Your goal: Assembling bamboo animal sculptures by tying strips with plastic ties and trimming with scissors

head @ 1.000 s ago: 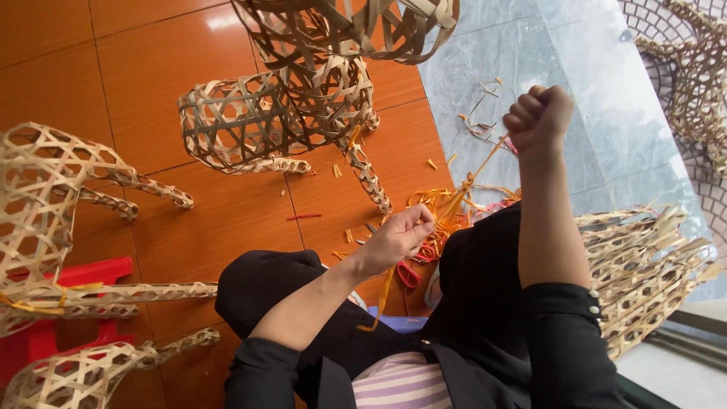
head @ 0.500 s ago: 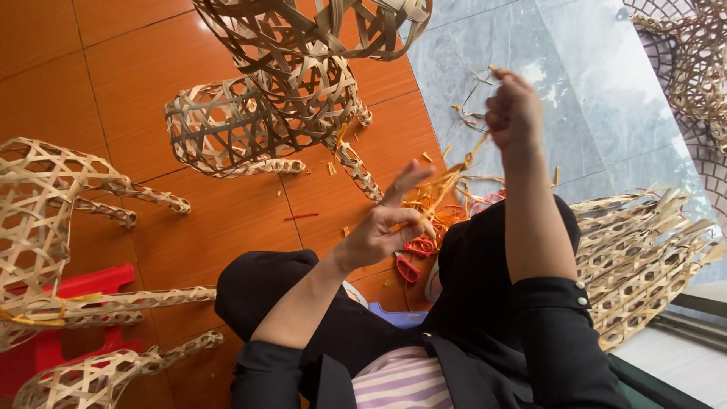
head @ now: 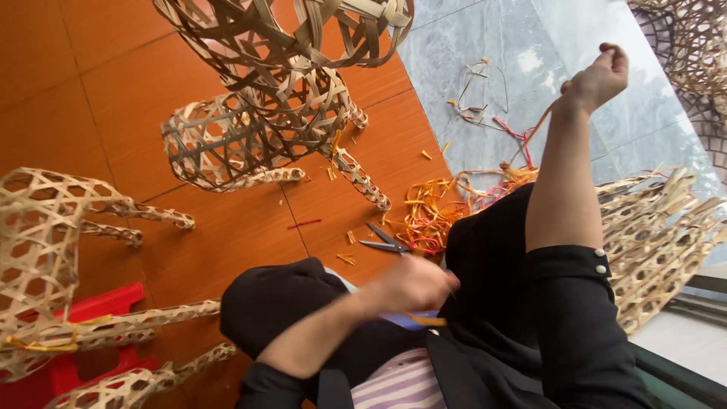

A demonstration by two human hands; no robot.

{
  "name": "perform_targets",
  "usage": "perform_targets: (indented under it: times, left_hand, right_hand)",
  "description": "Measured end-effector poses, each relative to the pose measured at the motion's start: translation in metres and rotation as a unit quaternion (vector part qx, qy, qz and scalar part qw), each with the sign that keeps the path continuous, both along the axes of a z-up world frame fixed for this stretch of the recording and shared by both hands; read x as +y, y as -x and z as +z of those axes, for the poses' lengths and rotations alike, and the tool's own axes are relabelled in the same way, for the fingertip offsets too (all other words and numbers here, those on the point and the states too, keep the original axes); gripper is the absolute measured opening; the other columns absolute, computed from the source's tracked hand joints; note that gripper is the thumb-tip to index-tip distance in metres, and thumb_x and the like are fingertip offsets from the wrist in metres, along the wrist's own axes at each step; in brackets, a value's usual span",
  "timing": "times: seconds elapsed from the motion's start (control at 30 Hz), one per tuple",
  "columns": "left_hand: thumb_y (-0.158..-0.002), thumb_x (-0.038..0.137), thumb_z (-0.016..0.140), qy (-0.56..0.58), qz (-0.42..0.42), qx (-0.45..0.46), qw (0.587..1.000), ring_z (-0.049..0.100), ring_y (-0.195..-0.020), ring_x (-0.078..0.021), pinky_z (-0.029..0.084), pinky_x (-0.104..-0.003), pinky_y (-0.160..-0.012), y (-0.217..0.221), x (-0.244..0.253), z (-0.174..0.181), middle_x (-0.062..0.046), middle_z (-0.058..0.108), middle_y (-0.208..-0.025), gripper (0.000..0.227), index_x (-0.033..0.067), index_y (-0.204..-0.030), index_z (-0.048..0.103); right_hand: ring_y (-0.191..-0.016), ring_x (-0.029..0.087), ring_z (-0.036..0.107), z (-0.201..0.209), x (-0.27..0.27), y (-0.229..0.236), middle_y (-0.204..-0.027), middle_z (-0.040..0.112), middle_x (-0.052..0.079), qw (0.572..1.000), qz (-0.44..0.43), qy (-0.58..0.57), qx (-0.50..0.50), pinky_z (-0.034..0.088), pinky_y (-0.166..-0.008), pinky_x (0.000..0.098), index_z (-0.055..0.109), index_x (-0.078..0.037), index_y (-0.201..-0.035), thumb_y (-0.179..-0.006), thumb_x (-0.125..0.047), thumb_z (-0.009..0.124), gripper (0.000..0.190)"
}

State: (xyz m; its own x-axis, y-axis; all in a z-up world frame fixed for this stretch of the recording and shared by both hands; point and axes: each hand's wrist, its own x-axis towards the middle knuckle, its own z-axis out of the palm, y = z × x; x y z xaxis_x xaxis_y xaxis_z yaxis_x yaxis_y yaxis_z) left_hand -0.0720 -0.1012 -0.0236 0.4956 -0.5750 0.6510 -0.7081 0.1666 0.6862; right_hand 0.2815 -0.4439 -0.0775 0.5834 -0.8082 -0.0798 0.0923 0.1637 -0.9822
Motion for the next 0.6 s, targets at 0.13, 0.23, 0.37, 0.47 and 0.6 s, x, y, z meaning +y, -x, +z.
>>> perform_targets:
  times: [0.13, 0.23, 0.37, 0.47, 0.6]
  left_hand:
    - [-0.117, 0.038, 0.051, -0.323, 0.175, 0.48, 0.797, 0.061, -0.055, -0.01, 0.055, -0.026, -0.06, -0.037, 0.051, -0.002, -0.005, 0.079, -0.079, 0.054, 0.0108, -0.074, 0.071]
    - [-0.11, 0.036, 0.058, -0.304, 0.228, 0.46, 0.802, 0.058, -0.05, -0.0171, 0.052, -0.033, -0.057, -0.043, 0.053, 0.014, -0.004, 0.07, -0.061, 0.054, 0.0037, -0.069, 0.073]
    - [-0.106, 0.06, 0.048, -0.36, 0.198, 0.298, 0.861, 0.061, -0.118, -0.0323, 0.045, -0.048, -0.105, -0.049, 0.036, -0.028, -0.014, 0.067, -0.125, 0.066, 0.0096, -0.079, 0.08]
    - [-0.105, 0.042, 0.062, -0.314, 0.314, 0.19, 0.875, 0.063, -0.122, -0.0346, 0.049, -0.048, -0.111, -0.064, 0.026, -0.042, -0.02, 0.07, -0.133, 0.045, 0.0058, -0.082, 0.076]
    - [-0.108, 0.066, 0.04, -0.222, 0.347, 0.133, 0.901, 0.031, -0.166, -0.0321, 0.018, -0.054, -0.143, -0.086, 0.023, -0.029, -0.008, 0.045, -0.173, 0.074, 0.0152, -0.162, 0.041]
  right_hand:
    - [-0.045, 0.004, 0.033, 0.018, 0.0, 0.018, -0.062, 0.046, -0.003, 0.995, 0.077, -0.048, -0.05, 0.022, -0.039, 0.0261, 0.08, -0.009, -0.113, -0.113, -0.01, 0.058, 0.022]
    - [-0.046, 0.004, 0.031, 0.034, 0.01, 0.037, -0.064, 0.041, -0.005, 0.968, 0.199, -0.082, -0.126, 0.021, -0.04, 0.0261, 0.076, -0.01, -0.123, -0.117, -0.013, 0.058, 0.019]
    - [-0.05, 0.003, 0.026, 0.062, 0.06, 0.071, -0.066, 0.036, -0.008, 0.889, 0.379, -0.199, -0.16, 0.016, -0.041, 0.0243, 0.063, -0.008, -0.14, -0.118, -0.016, 0.053, 0.025]
    - [-0.052, 0.002, 0.026, 0.091, 0.111, 0.102, -0.066, 0.035, -0.01, 0.845, 0.454, -0.25, -0.135, 0.016, -0.041, 0.0219, 0.066, -0.011, -0.138, -0.116, -0.015, 0.057, 0.024]
    - [-0.051, 0.002, 0.029, 0.122, 0.177, 0.15, -0.064, 0.037, -0.011, 0.799, 0.52, -0.295, -0.056, 0.016, -0.038, 0.0222, 0.068, -0.013, -0.13, -0.11, -0.019, 0.065, 0.021]
